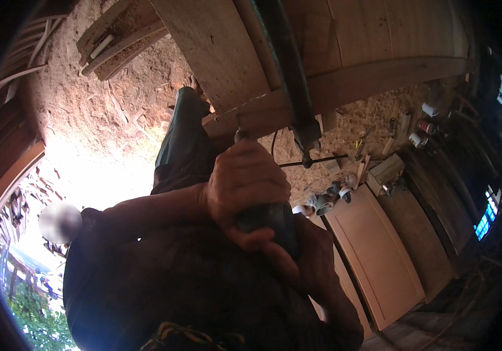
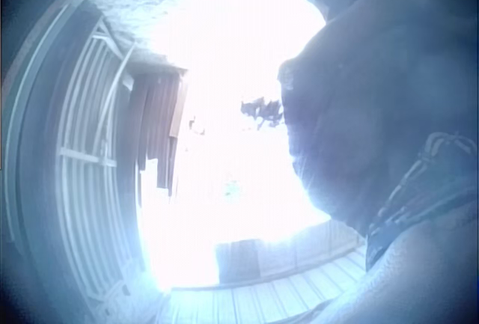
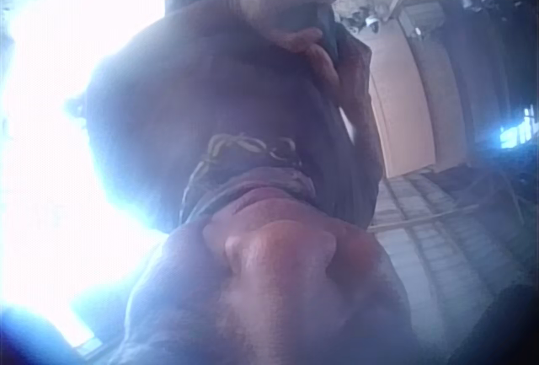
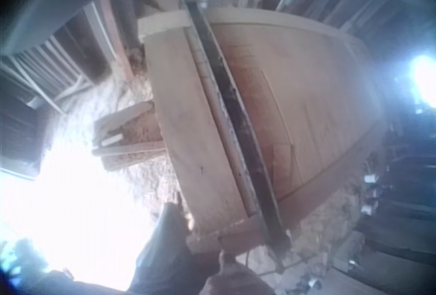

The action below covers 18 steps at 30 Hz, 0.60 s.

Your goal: The person uses a corded drill to make holes in a large curved wooden panel. They position the panel, drill multiple holes along its edge, and reposition the panel to continue drilling.

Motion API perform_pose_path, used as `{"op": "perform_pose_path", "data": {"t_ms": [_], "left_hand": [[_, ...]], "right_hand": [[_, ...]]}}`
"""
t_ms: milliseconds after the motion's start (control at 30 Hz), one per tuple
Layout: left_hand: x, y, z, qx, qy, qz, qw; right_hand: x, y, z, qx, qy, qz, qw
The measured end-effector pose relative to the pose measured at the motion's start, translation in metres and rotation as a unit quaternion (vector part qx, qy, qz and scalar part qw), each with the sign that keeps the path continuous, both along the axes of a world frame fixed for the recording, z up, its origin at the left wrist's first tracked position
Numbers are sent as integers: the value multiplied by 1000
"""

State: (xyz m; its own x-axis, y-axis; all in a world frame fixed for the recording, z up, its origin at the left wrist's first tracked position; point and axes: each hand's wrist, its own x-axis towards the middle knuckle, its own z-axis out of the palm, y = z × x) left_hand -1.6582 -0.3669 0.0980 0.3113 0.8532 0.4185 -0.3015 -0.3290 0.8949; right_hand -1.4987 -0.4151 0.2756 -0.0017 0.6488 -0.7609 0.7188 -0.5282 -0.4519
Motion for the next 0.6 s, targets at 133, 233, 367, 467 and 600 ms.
{"op": "perform_pose_path", "data": {"t_ms": [133, 233, 367, 467, 600], "left_hand": [[0, -1, -2, -5, 10, -6, 1000], [0, 1, -3, -9, 14, -8, 1000], [2, 2, -5, -7, 14, -9, 1000], [3, 2, -7, -7, 16, -3, 1000], [2, 2, -10, -2, 13, -4, 1000]], "right_hand": [[0, 2, -5, 8, 15, -15, 1000], [0, 3, -10, 18, 31, -25, 999], [-1, 1, -10, 22, 31, -44, 998], [2, 1, -9, 8, 16, -23, 1000], [2, 4, -12, 8, 14, -21, 1000]]}}
